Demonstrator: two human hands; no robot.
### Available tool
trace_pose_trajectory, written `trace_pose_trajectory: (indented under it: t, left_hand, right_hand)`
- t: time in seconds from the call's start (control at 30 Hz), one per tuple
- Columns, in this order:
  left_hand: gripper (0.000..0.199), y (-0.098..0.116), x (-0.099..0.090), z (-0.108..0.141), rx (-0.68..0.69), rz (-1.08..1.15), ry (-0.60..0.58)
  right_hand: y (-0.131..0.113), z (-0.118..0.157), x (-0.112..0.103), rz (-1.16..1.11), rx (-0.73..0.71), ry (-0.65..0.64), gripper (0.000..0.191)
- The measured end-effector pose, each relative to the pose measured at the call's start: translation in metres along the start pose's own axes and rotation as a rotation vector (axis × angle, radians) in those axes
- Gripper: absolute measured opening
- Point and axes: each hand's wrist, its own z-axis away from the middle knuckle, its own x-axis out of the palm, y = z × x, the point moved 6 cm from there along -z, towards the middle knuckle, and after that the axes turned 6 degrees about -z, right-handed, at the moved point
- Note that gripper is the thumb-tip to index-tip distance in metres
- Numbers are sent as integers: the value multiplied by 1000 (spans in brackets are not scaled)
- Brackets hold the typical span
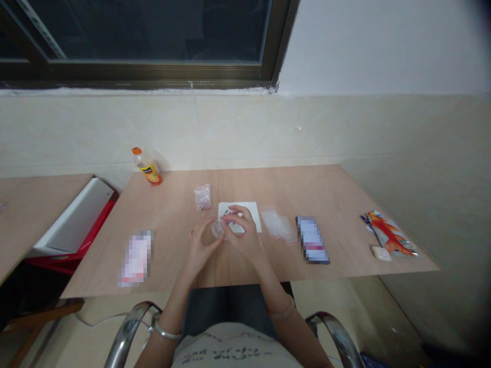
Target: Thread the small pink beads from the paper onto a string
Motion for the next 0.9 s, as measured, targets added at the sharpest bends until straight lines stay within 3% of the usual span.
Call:
trace_pose_trajectory:
  t: [0.17,0.37,0.5,0.67,0.9]
  left_hand:
    - [53,-7,-1,2,-22,-10,28]
    - [57,-10,-4,4,-39,5,22]
    - [60,-11,-8,5,-58,24,12]
    - [61,-15,-10,6,-63,34,15]
    - [58,-11,-5,8,-28,48,-7]
  right_hand:
    - [25,2,-1,7,78,98,14]
    - [92,9,3,289,212,148,13]
    - [126,20,8,461,300,114,14]
    - [150,32,17,587,362,39,13]
    - [171,37,27,534,316,-84,15]
